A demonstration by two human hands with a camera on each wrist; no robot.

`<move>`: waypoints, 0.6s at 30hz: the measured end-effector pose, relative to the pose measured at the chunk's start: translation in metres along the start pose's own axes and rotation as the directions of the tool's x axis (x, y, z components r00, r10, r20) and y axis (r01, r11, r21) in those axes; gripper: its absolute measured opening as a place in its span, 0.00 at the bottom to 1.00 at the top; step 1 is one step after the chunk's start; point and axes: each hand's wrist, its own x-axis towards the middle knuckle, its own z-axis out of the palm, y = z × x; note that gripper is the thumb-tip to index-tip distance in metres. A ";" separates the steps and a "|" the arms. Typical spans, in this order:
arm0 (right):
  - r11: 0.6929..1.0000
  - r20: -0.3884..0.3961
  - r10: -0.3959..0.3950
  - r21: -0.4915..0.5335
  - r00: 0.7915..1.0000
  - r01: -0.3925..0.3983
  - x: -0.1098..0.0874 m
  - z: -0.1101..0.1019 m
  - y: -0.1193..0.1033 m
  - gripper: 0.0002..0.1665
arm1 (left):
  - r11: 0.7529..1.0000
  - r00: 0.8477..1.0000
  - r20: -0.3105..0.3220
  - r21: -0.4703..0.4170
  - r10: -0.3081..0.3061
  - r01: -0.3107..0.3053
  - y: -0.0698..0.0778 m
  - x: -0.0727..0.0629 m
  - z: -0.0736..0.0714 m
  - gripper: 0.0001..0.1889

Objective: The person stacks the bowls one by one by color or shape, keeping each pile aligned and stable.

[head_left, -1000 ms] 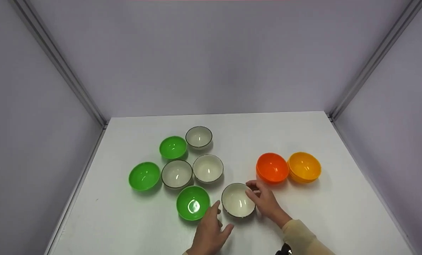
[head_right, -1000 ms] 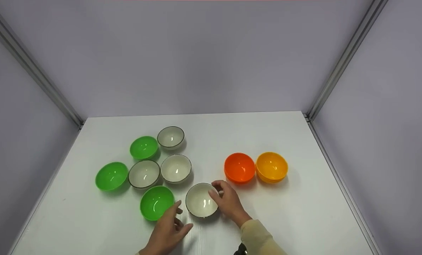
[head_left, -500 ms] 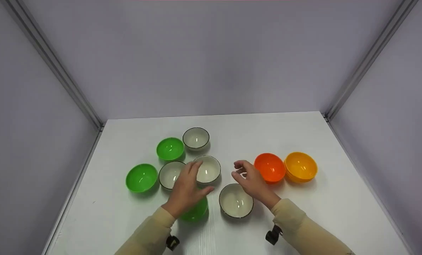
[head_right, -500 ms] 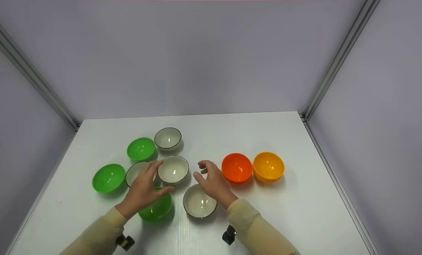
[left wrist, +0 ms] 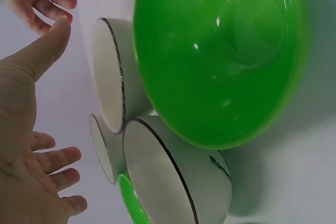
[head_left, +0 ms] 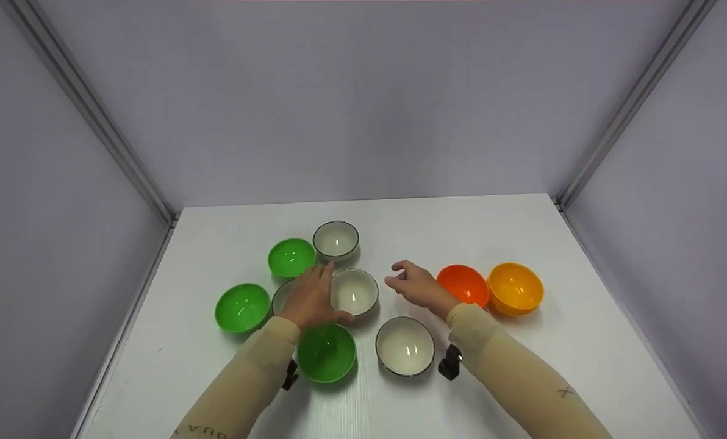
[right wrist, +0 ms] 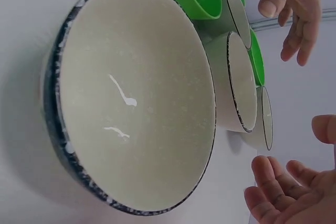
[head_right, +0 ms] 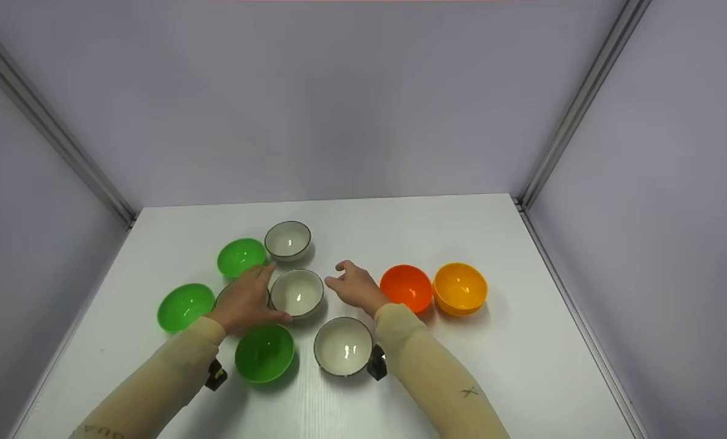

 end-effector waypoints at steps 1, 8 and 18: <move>1.000 0.014 0.010 -0.007 1.000 -0.010 0.003 0.002 0.000 0.30 | 1.000 1.000 0.018 0.026 0.003 -0.004 -0.001 0.002 0.001 0.66; 0.996 0.085 0.024 -0.084 0.996 -0.017 0.016 0.016 0.002 0.33 | 0.988 0.993 0.113 0.142 0.039 -0.055 -0.010 0.016 0.009 0.69; 0.997 0.144 0.036 -0.074 0.989 -0.025 0.021 0.025 0.002 0.33 | 0.992 0.984 0.178 0.122 0.016 -0.038 -0.011 0.028 0.019 0.70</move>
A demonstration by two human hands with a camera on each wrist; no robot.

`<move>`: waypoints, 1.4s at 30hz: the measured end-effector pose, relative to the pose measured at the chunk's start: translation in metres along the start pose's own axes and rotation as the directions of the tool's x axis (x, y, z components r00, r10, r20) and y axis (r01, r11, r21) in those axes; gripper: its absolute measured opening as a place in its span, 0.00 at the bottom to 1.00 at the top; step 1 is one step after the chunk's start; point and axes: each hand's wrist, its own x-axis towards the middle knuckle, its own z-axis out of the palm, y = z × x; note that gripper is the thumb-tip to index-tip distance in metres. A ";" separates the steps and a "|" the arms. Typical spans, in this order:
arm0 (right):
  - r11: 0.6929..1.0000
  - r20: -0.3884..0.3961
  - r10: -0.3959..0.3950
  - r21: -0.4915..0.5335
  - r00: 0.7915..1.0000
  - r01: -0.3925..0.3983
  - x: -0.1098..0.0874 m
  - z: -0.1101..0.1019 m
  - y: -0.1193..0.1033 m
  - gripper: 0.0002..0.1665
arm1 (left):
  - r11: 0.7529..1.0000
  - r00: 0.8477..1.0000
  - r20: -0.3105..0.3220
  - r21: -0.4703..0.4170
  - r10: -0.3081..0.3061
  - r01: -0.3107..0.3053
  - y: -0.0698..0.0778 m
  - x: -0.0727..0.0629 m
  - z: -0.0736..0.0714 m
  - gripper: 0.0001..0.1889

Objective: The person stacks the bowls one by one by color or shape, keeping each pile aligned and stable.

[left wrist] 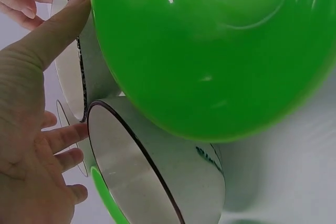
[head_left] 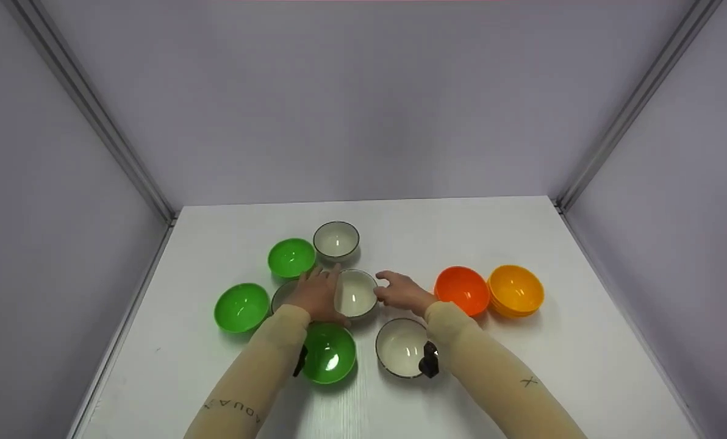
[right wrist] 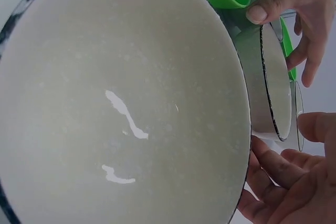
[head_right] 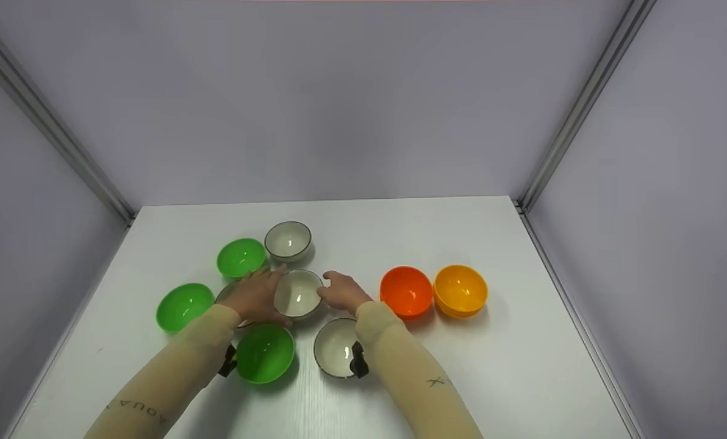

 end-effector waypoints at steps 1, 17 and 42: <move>1.000 0.002 -0.002 0.008 1.000 0.002 0.000 0.001 0.000 0.32 | 1.000 1.000 -0.003 -0.002 0.002 -0.002 0.001 0.001 0.000 0.70; 0.996 -0.006 -0.071 -0.045 0.997 0.070 0.008 0.010 0.004 0.22 | 0.999 0.998 -0.037 0.013 0.043 -0.042 0.011 0.003 0.003 0.72; 0.995 -0.035 -0.099 -0.039 0.995 0.097 0.004 0.004 0.004 0.20 | 0.997 0.997 -0.066 -0.050 0.048 -0.051 0.015 -0.001 0.001 0.70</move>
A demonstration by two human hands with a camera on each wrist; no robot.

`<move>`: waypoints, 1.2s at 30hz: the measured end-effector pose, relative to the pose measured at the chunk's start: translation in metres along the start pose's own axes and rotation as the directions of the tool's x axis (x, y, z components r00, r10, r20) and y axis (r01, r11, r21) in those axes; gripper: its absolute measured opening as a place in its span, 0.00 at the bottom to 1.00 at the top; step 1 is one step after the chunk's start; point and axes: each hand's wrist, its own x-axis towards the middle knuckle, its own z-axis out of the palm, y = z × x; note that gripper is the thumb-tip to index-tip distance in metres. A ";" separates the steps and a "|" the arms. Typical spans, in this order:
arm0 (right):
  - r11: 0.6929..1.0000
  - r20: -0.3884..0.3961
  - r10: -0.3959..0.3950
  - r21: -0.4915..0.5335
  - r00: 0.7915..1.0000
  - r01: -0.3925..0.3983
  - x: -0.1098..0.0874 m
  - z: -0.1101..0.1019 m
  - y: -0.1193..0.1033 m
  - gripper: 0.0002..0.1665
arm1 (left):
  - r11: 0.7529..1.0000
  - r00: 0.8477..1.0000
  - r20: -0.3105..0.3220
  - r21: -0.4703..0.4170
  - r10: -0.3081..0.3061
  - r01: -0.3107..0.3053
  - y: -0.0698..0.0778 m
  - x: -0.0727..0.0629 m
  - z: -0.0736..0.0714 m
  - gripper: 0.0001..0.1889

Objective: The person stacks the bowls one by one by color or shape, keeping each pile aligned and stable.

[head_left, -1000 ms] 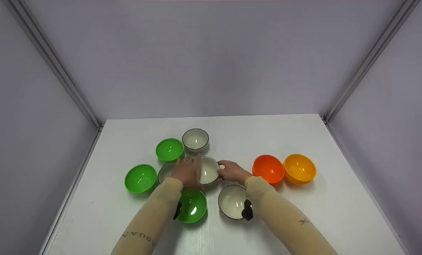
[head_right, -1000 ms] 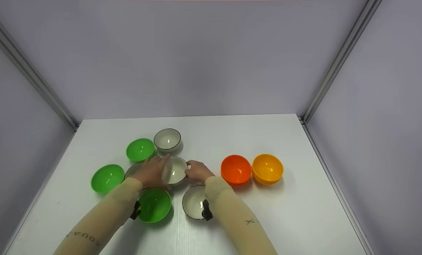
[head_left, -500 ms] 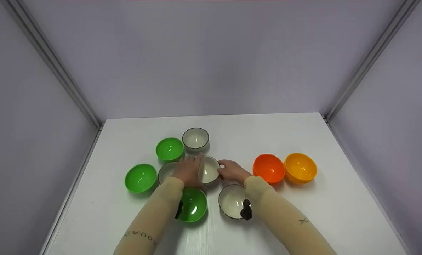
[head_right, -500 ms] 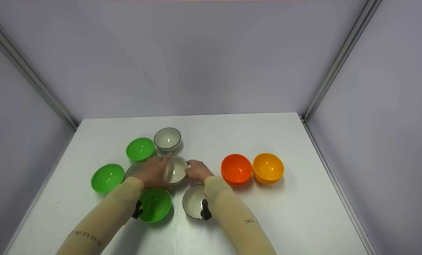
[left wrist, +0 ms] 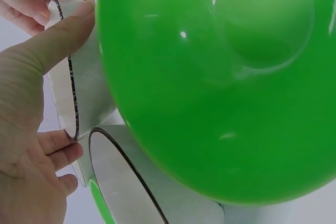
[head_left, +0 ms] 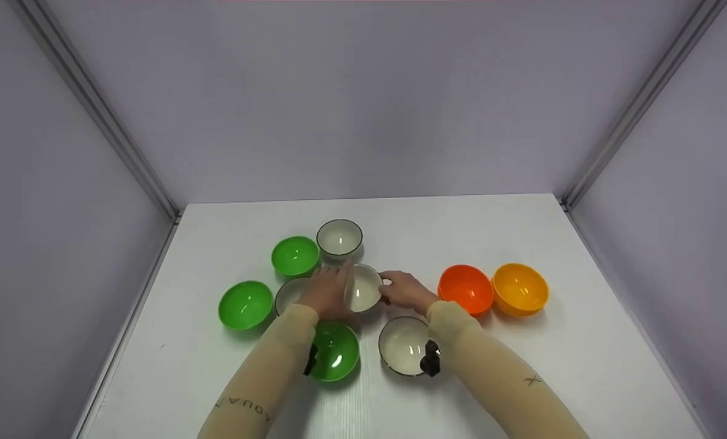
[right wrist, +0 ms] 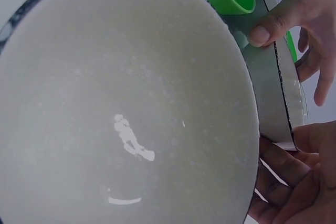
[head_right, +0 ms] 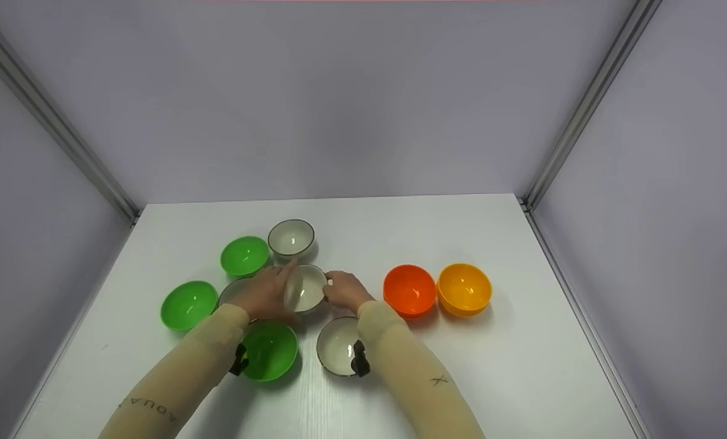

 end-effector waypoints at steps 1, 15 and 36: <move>1.000 0.002 -0.003 0.000 1.000 0.003 -0.001 -0.003 0.000 0.21 | 1.000 1.000 -0.008 -0.008 0.004 -0.005 0.001 0.001 0.000 0.69; 0.998 0.025 -0.050 -0.042 0.998 0.051 -0.027 -0.049 -0.004 0.23 | 0.995 0.986 -0.144 -0.035 0.083 -0.089 0.029 0.002 -0.014 0.69; 0.979 0.048 -0.091 -0.177 0.995 0.098 -0.099 -0.059 -0.001 0.23 | 0.962 0.950 -0.290 -0.207 0.112 -0.177 0.078 -0.044 0.007 0.67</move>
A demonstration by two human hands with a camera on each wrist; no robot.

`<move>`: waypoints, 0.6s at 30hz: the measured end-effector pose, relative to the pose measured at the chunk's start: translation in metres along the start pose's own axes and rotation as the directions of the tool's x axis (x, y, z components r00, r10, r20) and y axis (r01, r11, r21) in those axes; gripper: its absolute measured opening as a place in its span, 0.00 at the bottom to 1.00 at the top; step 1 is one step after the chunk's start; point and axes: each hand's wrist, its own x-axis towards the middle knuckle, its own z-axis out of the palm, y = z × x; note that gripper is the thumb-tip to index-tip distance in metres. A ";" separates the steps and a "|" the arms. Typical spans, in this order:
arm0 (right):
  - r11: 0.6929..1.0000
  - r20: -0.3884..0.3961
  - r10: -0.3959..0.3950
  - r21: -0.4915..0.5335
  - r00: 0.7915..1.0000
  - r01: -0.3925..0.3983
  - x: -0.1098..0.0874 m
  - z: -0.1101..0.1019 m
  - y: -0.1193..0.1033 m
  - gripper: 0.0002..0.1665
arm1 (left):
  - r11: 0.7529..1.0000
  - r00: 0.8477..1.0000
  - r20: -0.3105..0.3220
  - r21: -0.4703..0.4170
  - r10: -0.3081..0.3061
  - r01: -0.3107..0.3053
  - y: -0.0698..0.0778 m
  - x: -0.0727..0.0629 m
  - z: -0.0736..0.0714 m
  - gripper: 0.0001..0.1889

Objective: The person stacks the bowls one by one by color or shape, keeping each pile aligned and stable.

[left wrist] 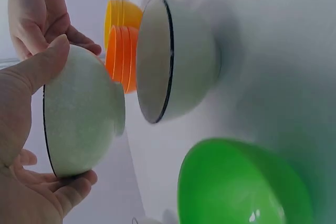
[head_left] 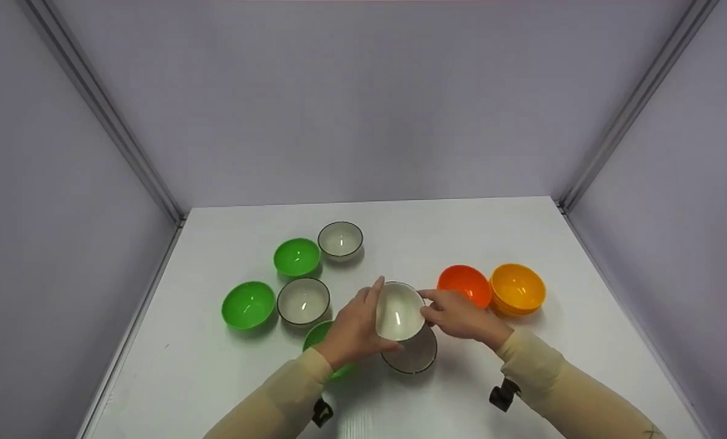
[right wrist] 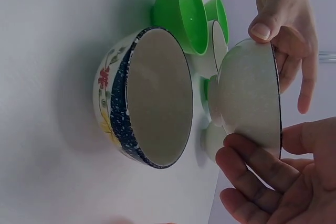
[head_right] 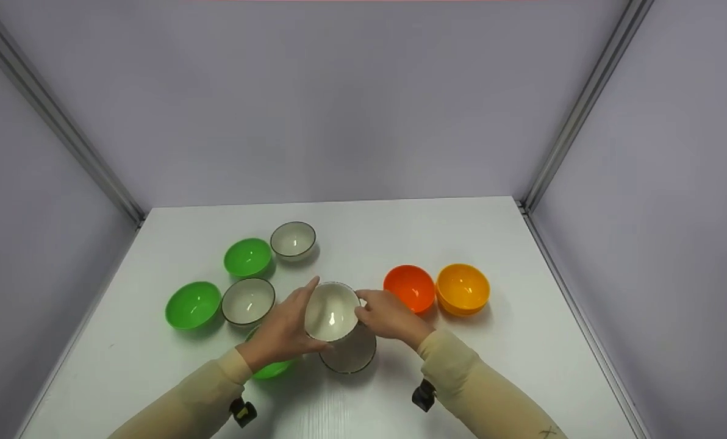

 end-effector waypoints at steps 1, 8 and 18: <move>1.000 0.004 -0.007 -0.013 1.000 0.007 -0.002 0.001 0.001 0.23 | 1.000 1.000 0.000 0.003 -0.004 0.004 0.002 -0.002 0.002 0.67; 0.991 -0.001 -0.073 -0.114 0.997 0.072 -0.015 0.011 0.011 0.15 | 0.999 0.999 -0.037 0.026 0.020 -0.019 0.009 -0.015 0.019 0.67; 0.985 -0.021 -0.088 -0.153 0.996 0.084 -0.019 0.023 0.024 0.09 | 0.999 0.997 -0.074 -0.004 0.036 -0.036 0.010 -0.025 0.039 0.65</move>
